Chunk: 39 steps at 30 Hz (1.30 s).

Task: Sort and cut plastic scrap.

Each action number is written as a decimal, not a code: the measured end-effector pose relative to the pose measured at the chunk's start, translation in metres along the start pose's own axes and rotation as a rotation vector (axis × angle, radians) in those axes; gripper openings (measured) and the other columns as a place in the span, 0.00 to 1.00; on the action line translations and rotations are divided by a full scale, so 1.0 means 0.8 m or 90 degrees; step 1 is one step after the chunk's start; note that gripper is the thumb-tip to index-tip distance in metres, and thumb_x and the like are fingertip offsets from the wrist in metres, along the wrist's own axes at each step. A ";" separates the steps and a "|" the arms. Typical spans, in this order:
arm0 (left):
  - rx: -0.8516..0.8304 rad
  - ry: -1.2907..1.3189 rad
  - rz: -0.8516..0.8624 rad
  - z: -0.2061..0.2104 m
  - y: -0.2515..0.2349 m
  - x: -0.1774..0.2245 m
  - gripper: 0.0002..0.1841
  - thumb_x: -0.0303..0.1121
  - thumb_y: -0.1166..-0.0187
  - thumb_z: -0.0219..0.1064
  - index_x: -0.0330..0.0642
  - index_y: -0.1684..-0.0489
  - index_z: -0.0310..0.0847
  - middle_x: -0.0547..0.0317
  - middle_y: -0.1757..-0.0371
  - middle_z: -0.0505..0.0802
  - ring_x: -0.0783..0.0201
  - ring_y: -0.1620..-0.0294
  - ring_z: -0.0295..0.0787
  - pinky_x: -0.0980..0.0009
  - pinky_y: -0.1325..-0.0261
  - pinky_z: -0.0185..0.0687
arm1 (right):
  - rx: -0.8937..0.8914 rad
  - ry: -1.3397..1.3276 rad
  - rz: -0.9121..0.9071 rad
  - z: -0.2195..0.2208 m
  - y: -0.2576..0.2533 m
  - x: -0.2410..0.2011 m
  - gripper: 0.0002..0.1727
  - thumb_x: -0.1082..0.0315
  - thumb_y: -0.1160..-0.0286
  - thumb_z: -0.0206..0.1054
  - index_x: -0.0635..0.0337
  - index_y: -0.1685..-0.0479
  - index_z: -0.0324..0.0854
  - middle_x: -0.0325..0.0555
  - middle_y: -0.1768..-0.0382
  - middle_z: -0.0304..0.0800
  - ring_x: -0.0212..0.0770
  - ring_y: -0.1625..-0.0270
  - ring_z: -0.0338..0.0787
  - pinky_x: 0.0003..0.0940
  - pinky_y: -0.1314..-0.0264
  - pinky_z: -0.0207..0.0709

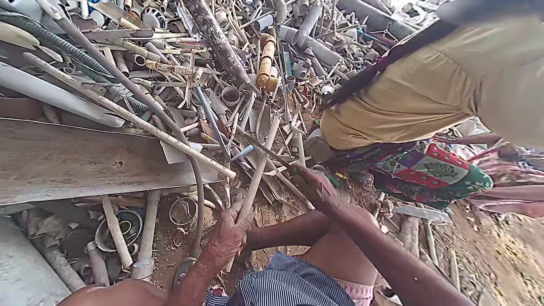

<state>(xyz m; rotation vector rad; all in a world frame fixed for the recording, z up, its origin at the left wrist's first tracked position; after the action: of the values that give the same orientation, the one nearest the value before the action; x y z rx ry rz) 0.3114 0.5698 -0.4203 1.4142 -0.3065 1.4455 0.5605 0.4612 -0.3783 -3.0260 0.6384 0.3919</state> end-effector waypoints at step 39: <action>0.109 -0.303 0.027 0.004 -0.004 -0.002 0.22 0.33 0.09 0.55 0.28 0.23 0.72 0.35 0.44 0.90 0.47 0.44 0.89 0.53 0.34 0.79 | 0.054 -0.063 -0.052 -0.026 0.043 -0.033 0.25 0.57 0.13 0.53 0.62 0.27 0.82 0.56 0.61 0.94 0.50 0.66 0.93 0.50 0.61 0.85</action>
<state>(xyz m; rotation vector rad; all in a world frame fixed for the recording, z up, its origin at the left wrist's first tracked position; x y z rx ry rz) 0.3155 0.5674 -0.4224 1.8983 -0.5229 1.1746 0.5281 0.4383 -0.3506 -2.9199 0.5094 0.4943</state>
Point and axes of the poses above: each hand's wrist, its own y-axis away from the middle knuckle, its own z-axis out of the palm, x = y × z, the point moved 2 cm from there along -y, towards the middle knuckle
